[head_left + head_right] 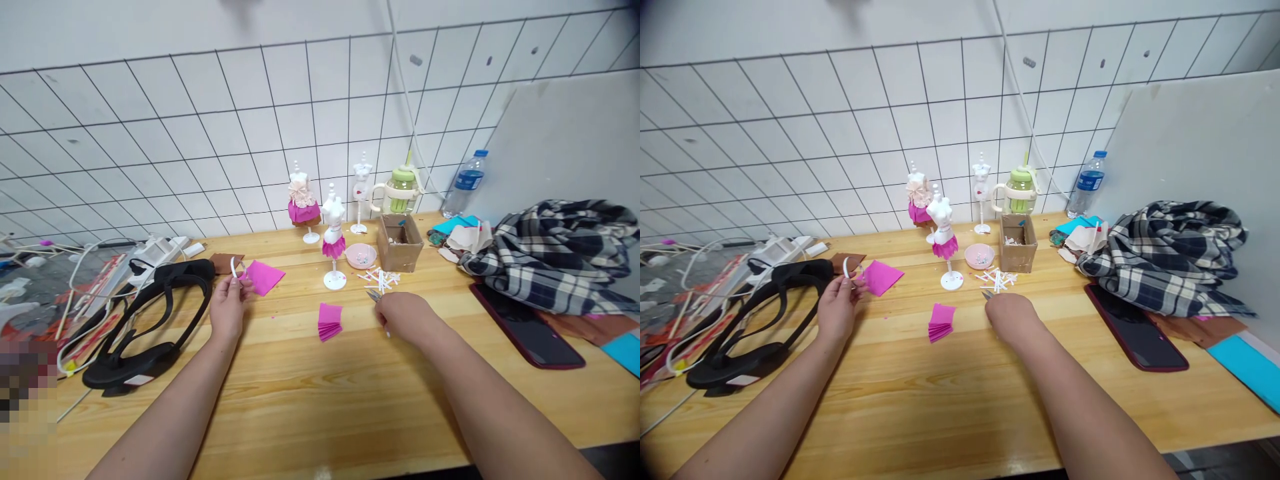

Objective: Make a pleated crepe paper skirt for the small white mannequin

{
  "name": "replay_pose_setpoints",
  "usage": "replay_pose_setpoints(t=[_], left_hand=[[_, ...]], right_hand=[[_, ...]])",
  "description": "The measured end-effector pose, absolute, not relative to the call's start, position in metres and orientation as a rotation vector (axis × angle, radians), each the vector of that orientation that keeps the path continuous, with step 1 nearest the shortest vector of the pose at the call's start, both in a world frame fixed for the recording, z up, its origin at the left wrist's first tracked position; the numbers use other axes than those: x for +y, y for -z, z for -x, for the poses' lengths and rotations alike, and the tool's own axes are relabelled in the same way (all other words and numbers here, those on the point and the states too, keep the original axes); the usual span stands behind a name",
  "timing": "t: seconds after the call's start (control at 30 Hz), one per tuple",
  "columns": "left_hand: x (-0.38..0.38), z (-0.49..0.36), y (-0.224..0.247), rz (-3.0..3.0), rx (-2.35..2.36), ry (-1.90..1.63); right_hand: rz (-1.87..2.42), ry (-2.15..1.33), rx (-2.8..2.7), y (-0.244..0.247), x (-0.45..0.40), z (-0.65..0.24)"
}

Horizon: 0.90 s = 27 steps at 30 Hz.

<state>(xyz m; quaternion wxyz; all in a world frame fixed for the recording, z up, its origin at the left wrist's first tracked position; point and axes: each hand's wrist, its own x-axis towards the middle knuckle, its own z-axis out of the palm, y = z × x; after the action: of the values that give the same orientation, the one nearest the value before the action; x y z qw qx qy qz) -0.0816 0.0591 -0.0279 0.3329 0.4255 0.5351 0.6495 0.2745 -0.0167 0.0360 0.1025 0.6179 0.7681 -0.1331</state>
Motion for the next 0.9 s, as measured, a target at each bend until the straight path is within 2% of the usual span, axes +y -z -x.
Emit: replay_pose_setpoints(t=[0.3,0.5,0.67,0.9], left_hand=[[0.055,0.084,0.02,-0.885,1.21,-1.773],[0.047,0.074,0.017,-0.975,1.201,-1.768],[0.038,0.064,0.012,-1.112,1.23,-1.68],[0.03,0.055,0.006,-1.296,1.281,-1.61]], right_hand=[[-1.839,0.275,2.429,-0.018,-0.008,-0.266],[-2.51,0.366,2.529,-0.007,0.011,-0.282],[-1.927,0.512,2.737,-0.005,0.011,-0.294],[-1.87,0.306,2.487,-0.009,0.006,-0.283]])
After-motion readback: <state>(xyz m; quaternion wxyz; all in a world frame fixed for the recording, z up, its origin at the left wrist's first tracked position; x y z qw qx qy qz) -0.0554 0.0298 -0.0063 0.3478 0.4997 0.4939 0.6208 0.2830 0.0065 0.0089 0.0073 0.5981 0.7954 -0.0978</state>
